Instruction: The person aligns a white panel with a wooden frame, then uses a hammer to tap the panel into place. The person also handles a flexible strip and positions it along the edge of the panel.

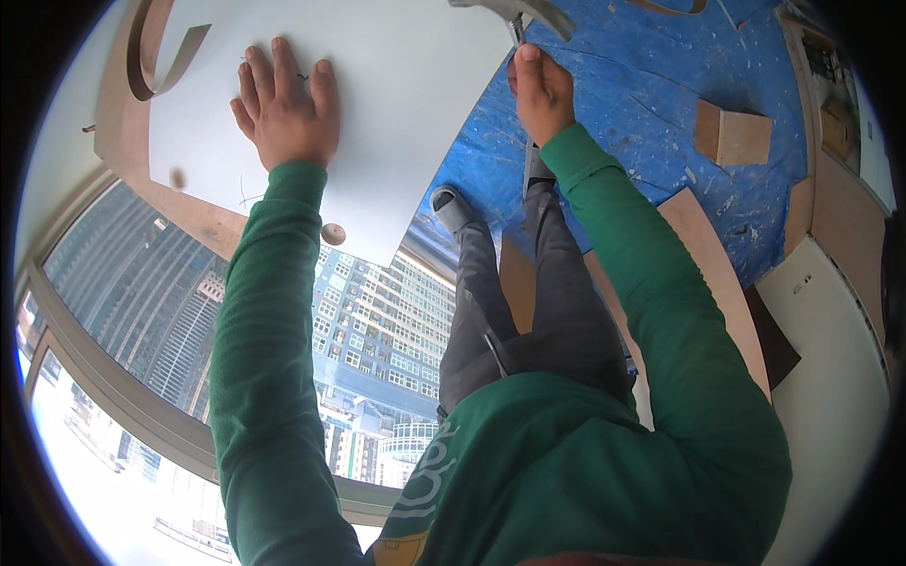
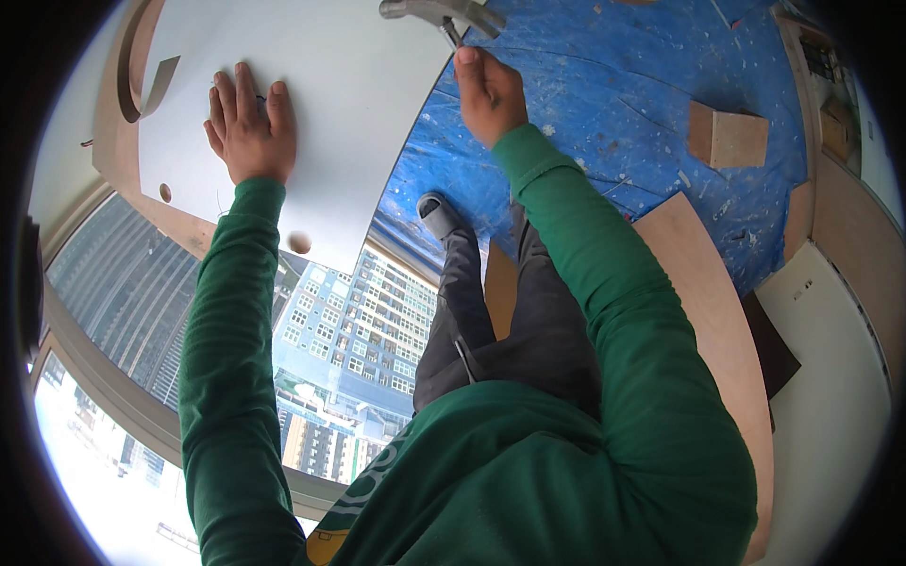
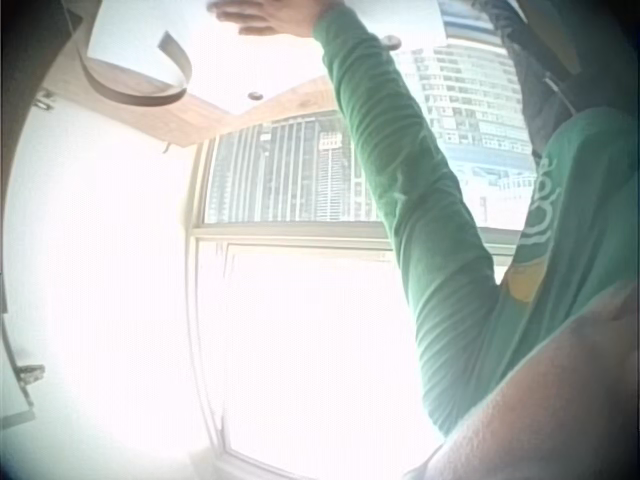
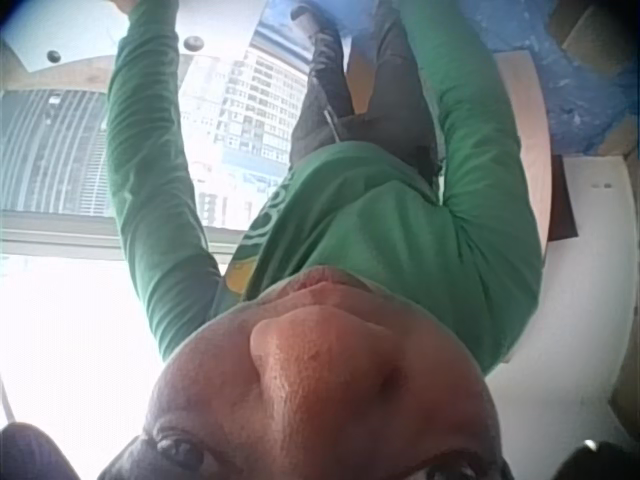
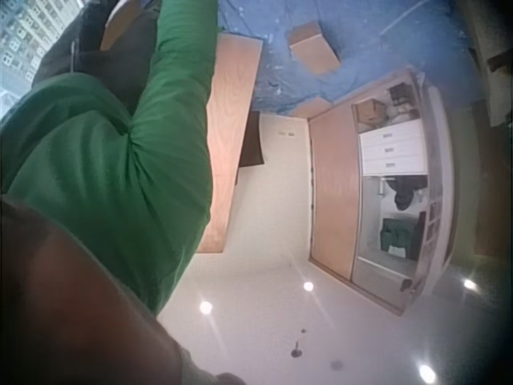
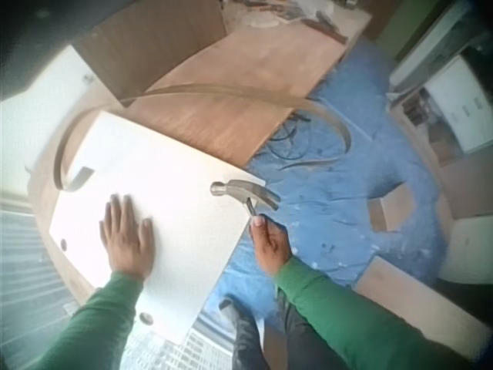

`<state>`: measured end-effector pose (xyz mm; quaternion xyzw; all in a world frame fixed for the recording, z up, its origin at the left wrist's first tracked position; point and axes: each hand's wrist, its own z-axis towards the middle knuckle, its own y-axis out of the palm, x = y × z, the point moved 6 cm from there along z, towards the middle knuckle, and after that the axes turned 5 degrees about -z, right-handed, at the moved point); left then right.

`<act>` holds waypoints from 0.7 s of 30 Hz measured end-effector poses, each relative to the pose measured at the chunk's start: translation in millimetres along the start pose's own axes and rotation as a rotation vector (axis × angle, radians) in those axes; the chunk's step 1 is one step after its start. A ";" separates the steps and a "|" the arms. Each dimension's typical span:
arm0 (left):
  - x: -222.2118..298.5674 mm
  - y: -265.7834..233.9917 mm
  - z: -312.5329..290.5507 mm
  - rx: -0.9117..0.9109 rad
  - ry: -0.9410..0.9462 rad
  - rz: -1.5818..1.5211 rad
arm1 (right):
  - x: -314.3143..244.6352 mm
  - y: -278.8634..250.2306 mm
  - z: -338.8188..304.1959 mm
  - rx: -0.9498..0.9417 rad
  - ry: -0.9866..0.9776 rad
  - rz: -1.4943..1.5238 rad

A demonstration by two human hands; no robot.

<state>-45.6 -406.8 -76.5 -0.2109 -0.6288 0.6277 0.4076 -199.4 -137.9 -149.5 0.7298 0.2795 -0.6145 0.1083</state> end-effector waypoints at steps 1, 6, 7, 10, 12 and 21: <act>-0.3 -0.2 0.0 0.001 -0.001 0.002 | -3.0 5.8 -9.1 -0.017 -0.028 -0.019; 1.7 -0.1 -0.4 -0.004 -0.018 -0.013 | -11.4 23.3 -43.1 -0.115 -0.022 -0.123; 1.4 -0.1 0.5 -0.006 -0.015 -0.015 | -8.6 24.6 -46.8 -0.138 -0.018 -0.131; -1.5 -2.1 -0.9 -0.014 -0.019 -0.007 | -18.3 18.6 -35.9 -0.089 -0.087 -0.159; -1.3 -1.5 -1.0 -0.018 -0.017 -0.012 | -15.6 11.3 -19.8 -0.026 -0.076 -0.117; -0.4 0.1 -0.3 0.006 -0.007 -0.043 | -3.7 21.3 -34.5 -0.082 -0.086 -0.113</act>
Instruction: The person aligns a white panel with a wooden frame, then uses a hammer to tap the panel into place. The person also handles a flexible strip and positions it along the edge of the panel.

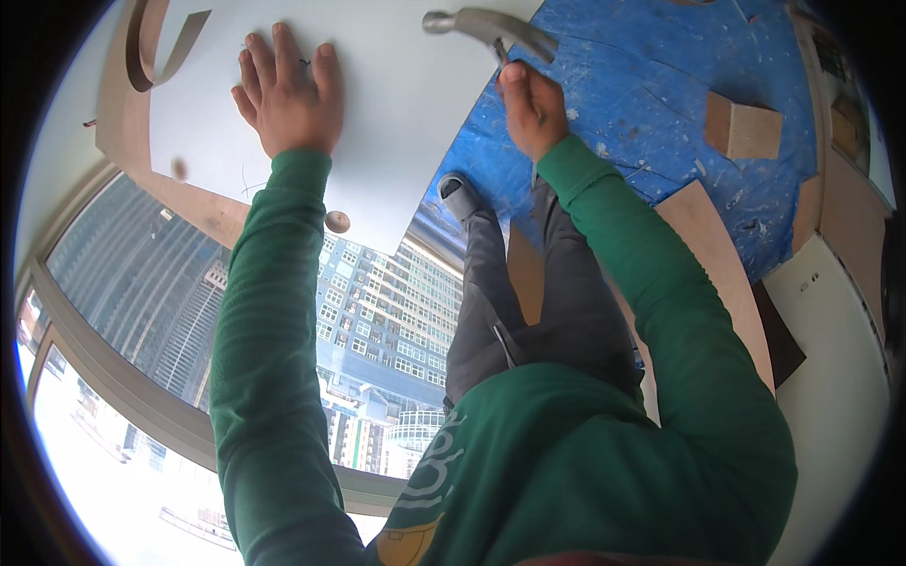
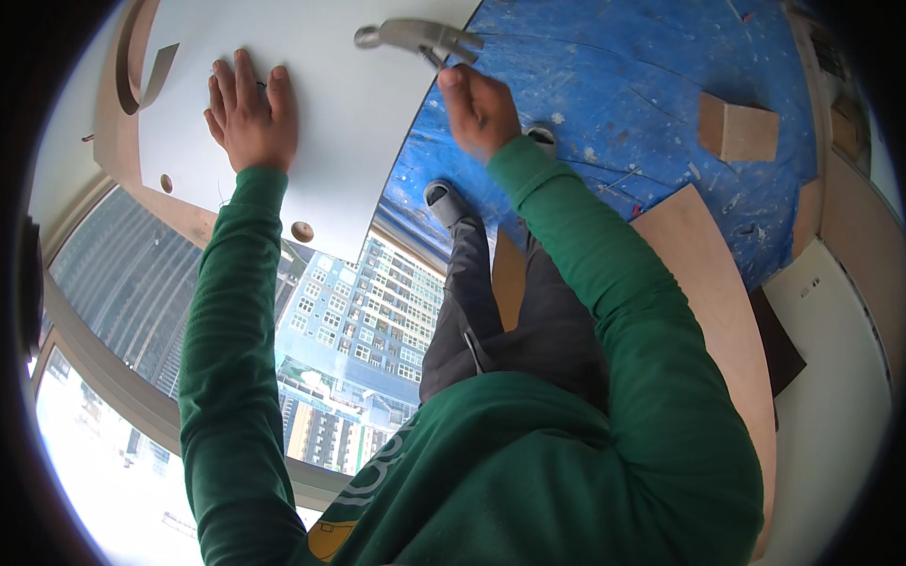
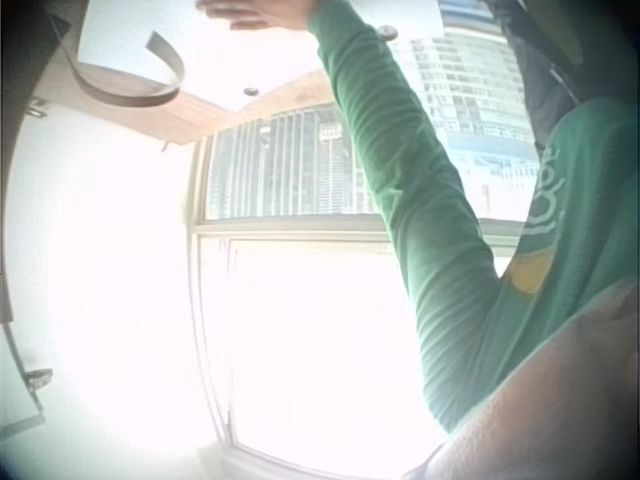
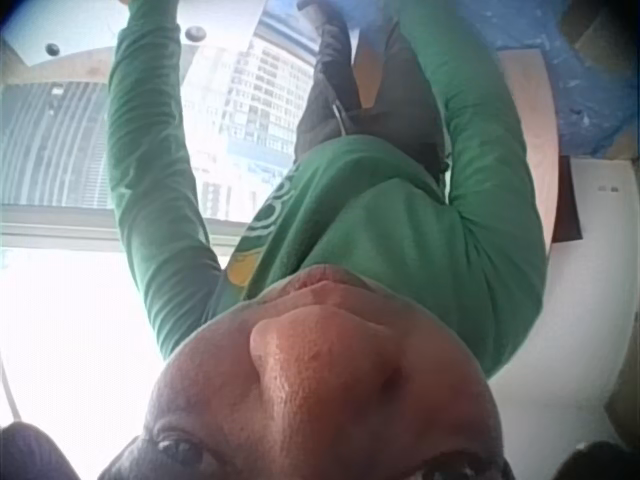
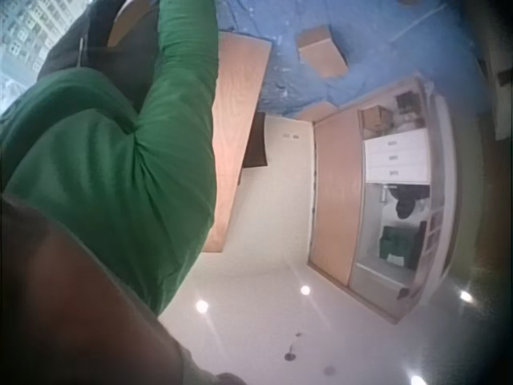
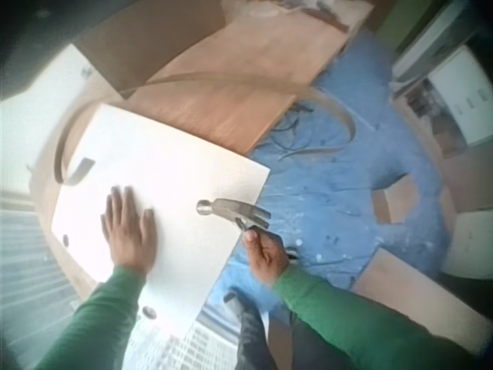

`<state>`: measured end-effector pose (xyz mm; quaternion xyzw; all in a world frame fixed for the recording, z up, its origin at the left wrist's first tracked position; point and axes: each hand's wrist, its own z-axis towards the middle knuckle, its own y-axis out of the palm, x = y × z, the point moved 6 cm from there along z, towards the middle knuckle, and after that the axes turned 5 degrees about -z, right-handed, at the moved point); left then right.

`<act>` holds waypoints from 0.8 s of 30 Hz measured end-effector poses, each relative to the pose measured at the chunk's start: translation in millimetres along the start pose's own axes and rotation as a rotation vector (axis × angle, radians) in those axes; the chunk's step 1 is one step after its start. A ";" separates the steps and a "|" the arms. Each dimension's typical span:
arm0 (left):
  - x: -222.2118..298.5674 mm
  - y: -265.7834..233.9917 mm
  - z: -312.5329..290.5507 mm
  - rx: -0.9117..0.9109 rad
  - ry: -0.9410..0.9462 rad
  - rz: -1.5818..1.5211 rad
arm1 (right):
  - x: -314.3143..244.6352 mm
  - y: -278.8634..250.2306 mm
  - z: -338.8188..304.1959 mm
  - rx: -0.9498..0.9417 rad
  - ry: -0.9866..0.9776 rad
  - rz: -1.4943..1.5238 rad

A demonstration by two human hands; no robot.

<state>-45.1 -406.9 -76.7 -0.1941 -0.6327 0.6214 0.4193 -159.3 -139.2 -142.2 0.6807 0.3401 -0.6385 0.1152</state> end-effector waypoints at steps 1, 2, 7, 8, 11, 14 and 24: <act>0.2 -0.7 -0.1 0.004 -0.002 -0.003 | -4.0 9.4 -14.1 -0.047 -0.005 -0.020; 0.6 -0.4 -1.6 0.006 -0.004 -0.009 | -7.9 17.5 -27.0 -0.094 -0.008 -0.044; -2.0 1.3 -3.4 0.011 -0.003 -0.011 | -13.7 37.9 -53.9 -0.100 0.047 -0.063; -0.7 0.0 -1.4 0.016 0.001 -0.009 | -14.9 38.0 -56.1 -0.093 0.057 -0.086; 0.9 -0.9 0.1 0.021 0.011 -0.001 | -26.0 42.1 -71.0 -0.207 -0.021 -0.048; -1.1 0.4 -0.9 0.017 0.014 0.009 | -24.8 39.7 -65.8 -0.230 -0.056 -0.073; -2.8 -0.5 -0.5 0.021 0.008 -0.006 | 2.2 -0.3 1.8 0.050 0.055 0.085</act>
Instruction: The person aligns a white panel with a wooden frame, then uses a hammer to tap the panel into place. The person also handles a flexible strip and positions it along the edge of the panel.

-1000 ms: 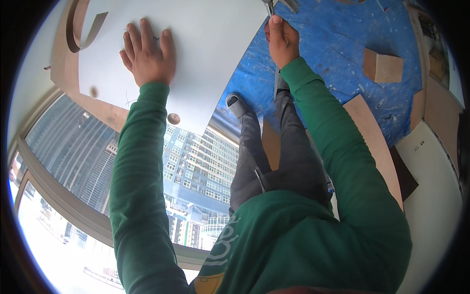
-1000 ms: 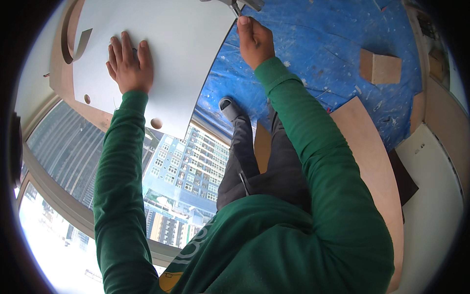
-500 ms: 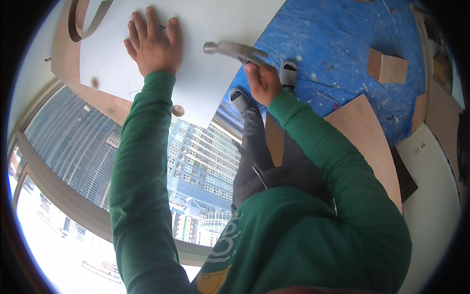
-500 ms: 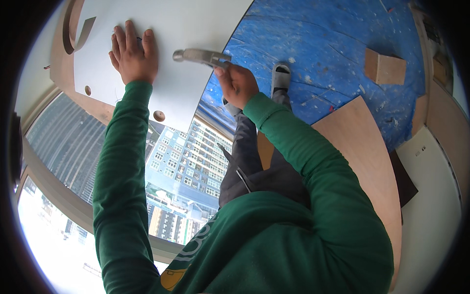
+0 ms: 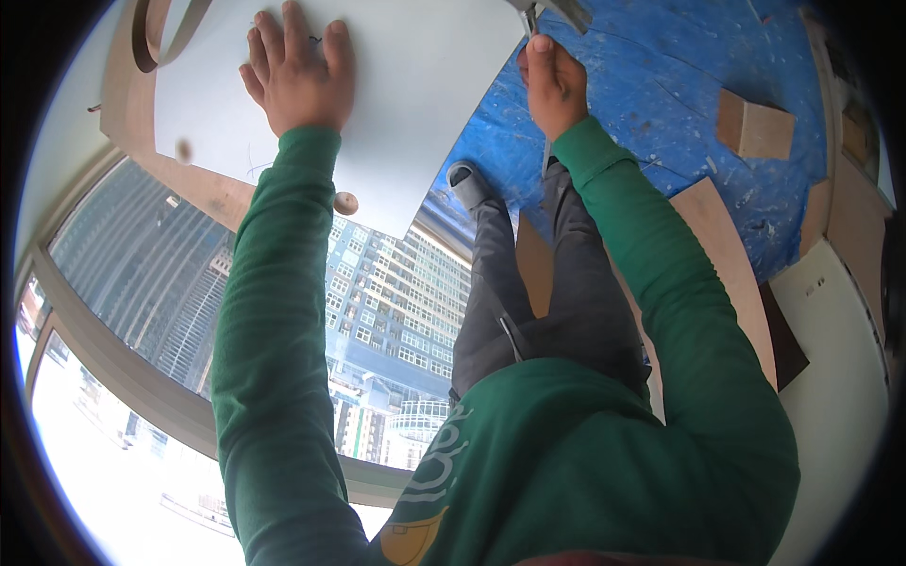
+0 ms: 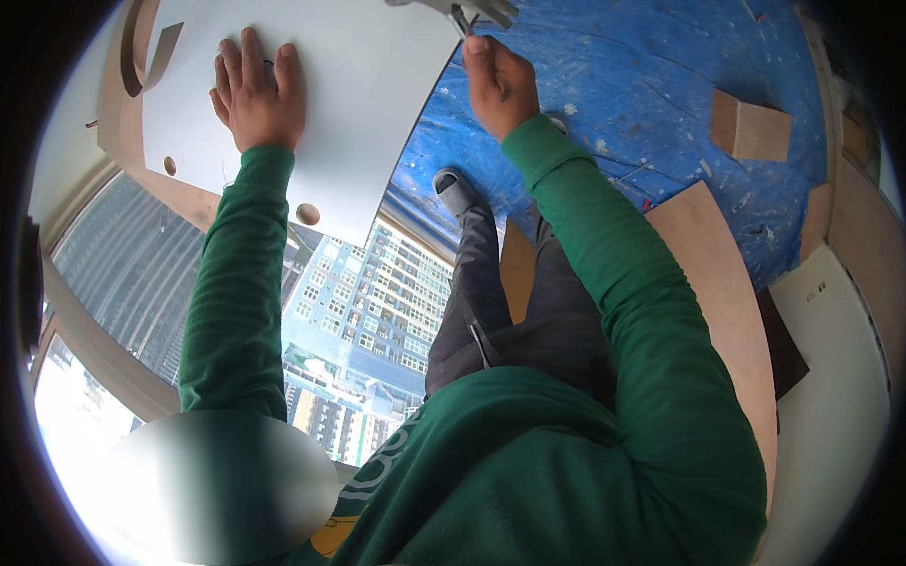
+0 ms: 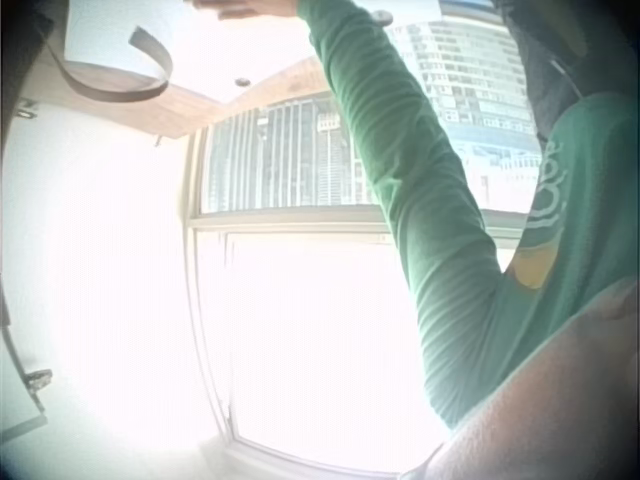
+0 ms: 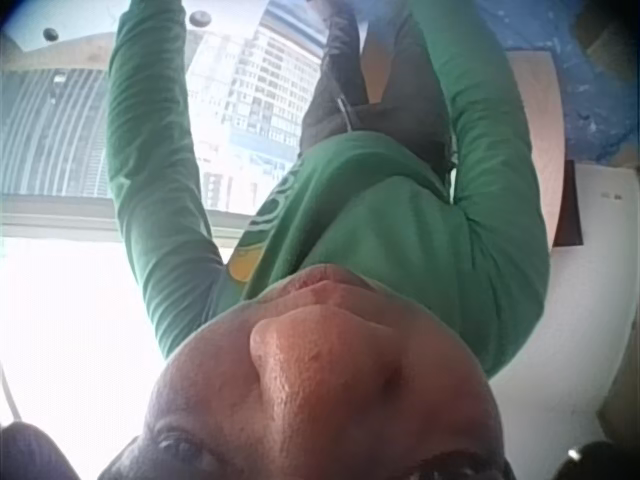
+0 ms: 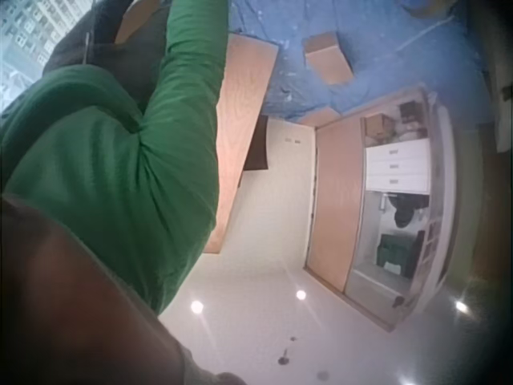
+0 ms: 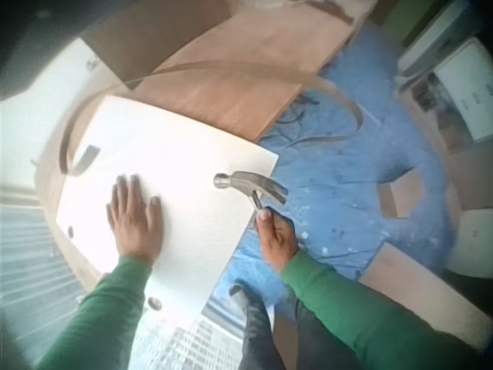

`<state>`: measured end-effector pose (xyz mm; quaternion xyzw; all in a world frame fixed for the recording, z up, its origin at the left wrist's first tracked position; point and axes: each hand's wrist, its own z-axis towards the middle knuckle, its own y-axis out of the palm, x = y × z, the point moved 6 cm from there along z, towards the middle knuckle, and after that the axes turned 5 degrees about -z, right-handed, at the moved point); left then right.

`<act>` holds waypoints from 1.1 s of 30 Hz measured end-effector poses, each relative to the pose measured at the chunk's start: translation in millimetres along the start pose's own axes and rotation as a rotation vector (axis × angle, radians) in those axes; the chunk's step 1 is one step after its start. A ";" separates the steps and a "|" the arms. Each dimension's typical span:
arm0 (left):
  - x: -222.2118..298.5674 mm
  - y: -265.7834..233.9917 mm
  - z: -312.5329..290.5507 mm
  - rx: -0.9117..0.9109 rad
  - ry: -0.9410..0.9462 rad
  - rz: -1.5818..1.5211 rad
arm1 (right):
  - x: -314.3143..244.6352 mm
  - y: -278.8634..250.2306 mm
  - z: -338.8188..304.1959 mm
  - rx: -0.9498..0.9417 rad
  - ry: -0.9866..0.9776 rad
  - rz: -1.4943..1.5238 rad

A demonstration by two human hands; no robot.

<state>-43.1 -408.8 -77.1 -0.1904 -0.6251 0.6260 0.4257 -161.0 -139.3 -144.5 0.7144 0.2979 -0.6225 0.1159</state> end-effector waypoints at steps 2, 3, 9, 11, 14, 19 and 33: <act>-0.3 -2.2 -0.7 0.010 0.004 -0.001 | 1.0 18.7 -25.6 -0.090 -0.005 -0.026; 0.4 -2.4 -1.4 0.014 0.000 -0.009 | -3.2 29.4 -41.7 -0.155 0.000 -0.066; 13.8 -9.4 1.3 -0.153 -0.127 0.133 | -12.3 68.9 -101.8 -0.290 -0.054 -0.075; 14.7 -11.6 2.4 -0.145 -0.121 0.126 | -6.9 75.1 -110.3 -0.270 -0.054 -0.052; 15.7 -9.7 2.8 -0.148 -0.127 0.113 | -4.5 88.9 -138.2 -0.428 -0.247 -0.143; 12.3 -13.6 3.7 -0.145 -0.121 0.114 | -8.0 99.4 -151.9 -0.574 -0.049 -0.135; 9.8 -11.9 3.2 -0.122 -0.127 0.081 | 32.4 30.8 -69.6 -0.459 0.083 0.082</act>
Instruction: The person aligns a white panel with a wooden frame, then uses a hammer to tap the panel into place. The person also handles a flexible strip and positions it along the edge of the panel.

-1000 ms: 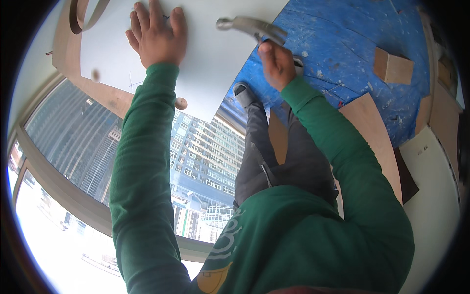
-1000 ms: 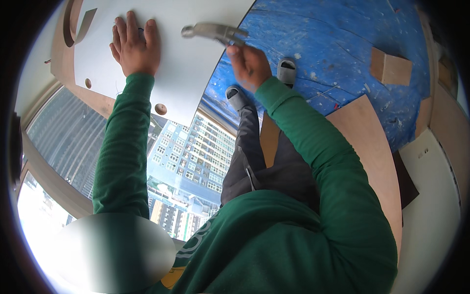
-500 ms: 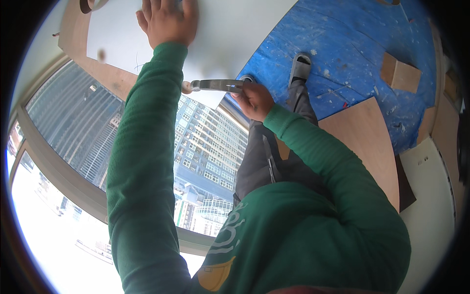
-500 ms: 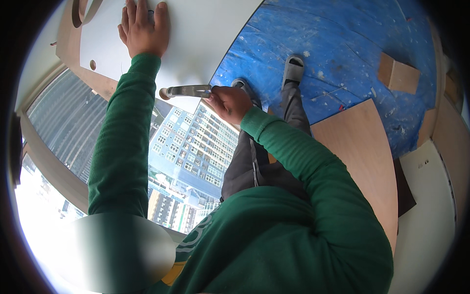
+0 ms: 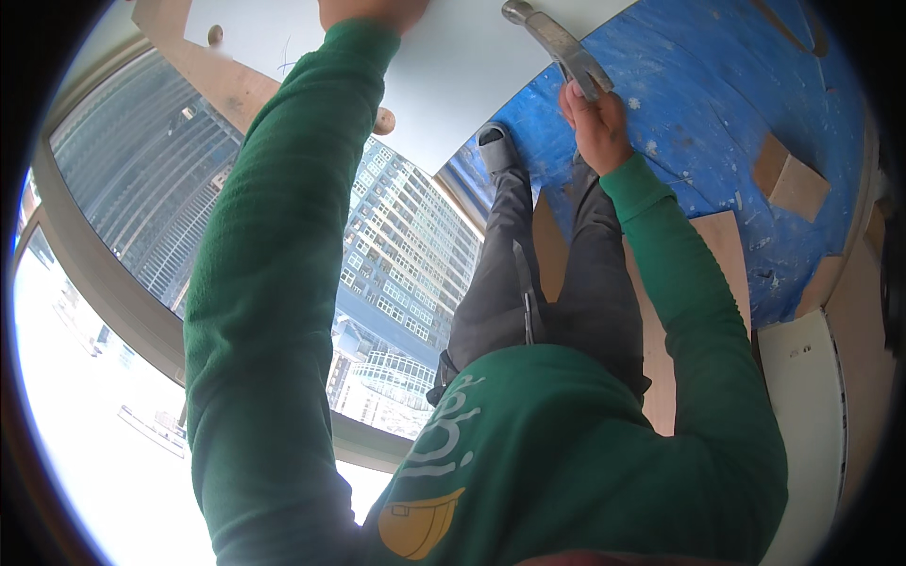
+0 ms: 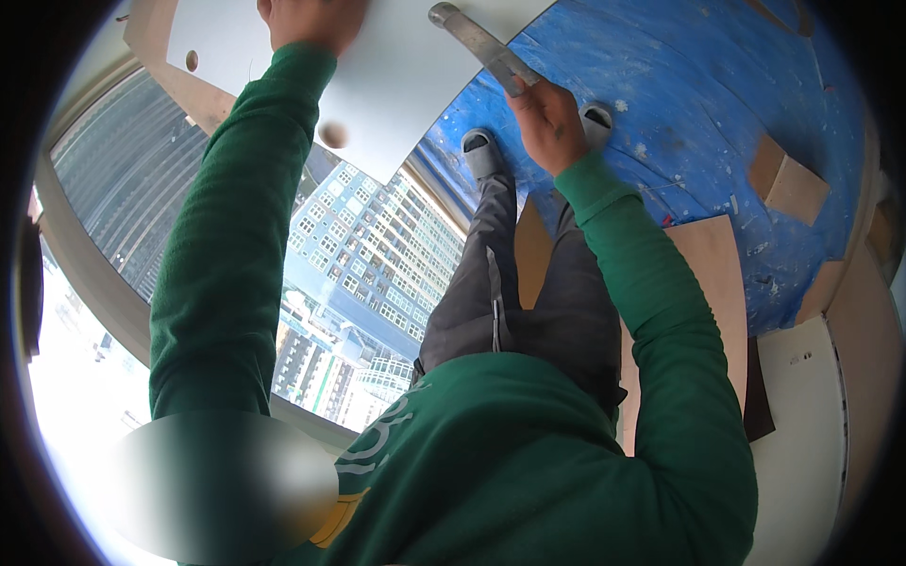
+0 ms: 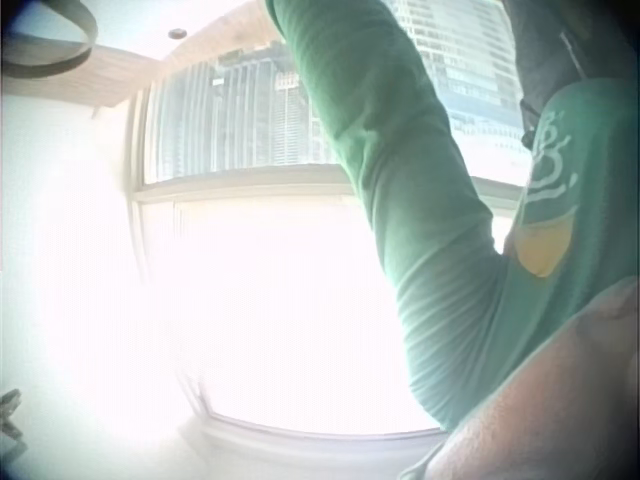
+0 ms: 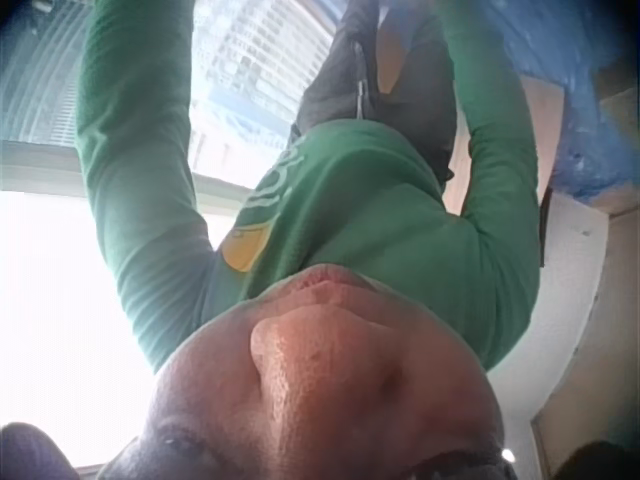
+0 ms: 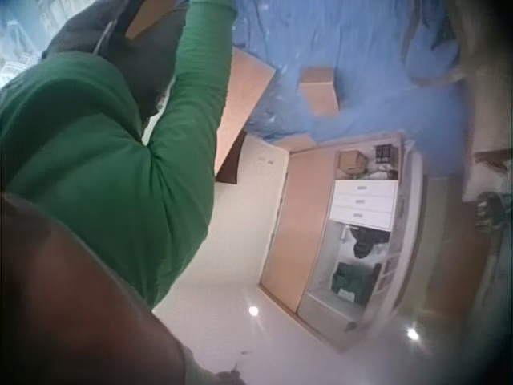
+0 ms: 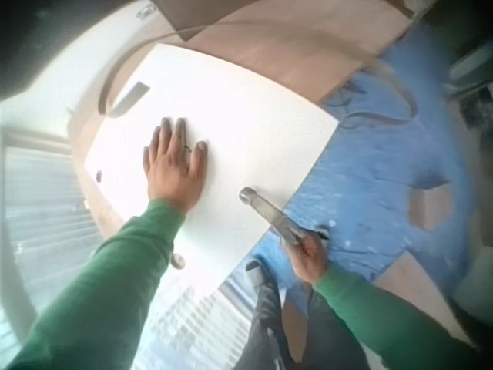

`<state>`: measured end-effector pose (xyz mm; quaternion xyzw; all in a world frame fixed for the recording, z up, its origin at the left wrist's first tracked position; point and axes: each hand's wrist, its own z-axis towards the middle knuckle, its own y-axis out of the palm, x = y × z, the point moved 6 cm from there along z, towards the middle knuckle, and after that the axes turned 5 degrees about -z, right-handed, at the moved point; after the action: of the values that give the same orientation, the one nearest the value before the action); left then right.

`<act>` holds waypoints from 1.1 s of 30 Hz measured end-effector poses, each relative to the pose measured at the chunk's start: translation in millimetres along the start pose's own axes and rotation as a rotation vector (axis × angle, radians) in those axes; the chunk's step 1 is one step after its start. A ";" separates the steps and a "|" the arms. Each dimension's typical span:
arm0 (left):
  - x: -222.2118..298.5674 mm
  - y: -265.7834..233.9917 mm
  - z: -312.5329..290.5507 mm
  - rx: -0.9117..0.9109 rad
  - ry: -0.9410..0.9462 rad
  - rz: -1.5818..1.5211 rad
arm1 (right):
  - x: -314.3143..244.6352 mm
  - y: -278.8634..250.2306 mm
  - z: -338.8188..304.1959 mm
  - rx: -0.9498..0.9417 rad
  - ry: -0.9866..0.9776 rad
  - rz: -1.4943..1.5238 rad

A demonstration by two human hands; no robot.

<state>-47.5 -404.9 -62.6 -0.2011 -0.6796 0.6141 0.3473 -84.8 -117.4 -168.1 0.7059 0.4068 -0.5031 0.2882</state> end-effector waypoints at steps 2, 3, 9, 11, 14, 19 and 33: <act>5.2 7.7 2.4 0.000 0.008 -0.034 | 3.3 3.0 4.0 -0.013 -0.038 -0.020; 6.1 8.8 3.0 0.001 0.010 -0.039 | 1.2 7.3 6.9 -0.022 -0.060 -0.026; -3.4 4.2 -2.3 0.032 0.008 -0.022 | -16.6 70.0 -17.3 -0.136 -0.249 -0.223; -0.9 4.9 0.0 0.007 -0.006 -0.019 | -18.5 81.0 -19.5 -0.105 -0.288 -0.155; 0.4 9.9 0.1 -0.013 -0.028 -0.005 | -11.7 103.0 -24.9 -0.187 -0.267 -0.216; -2.4 11.6 0.3 -0.021 -0.033 -0.003 | -19.9 123.0 -33.3 -0.194 -0.296 -0.207; -4.6 6.8 1.3 -0.055 -0.016 -0.034 | -25.4 170.8 -42.9 -0.351 -0.252 -0.271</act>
<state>-46.4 -407.9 -70.2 -0.1942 -0.7021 0.5909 0.3467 79.1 -175.5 -130.5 0.5157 0.5398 -0.5427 0.3848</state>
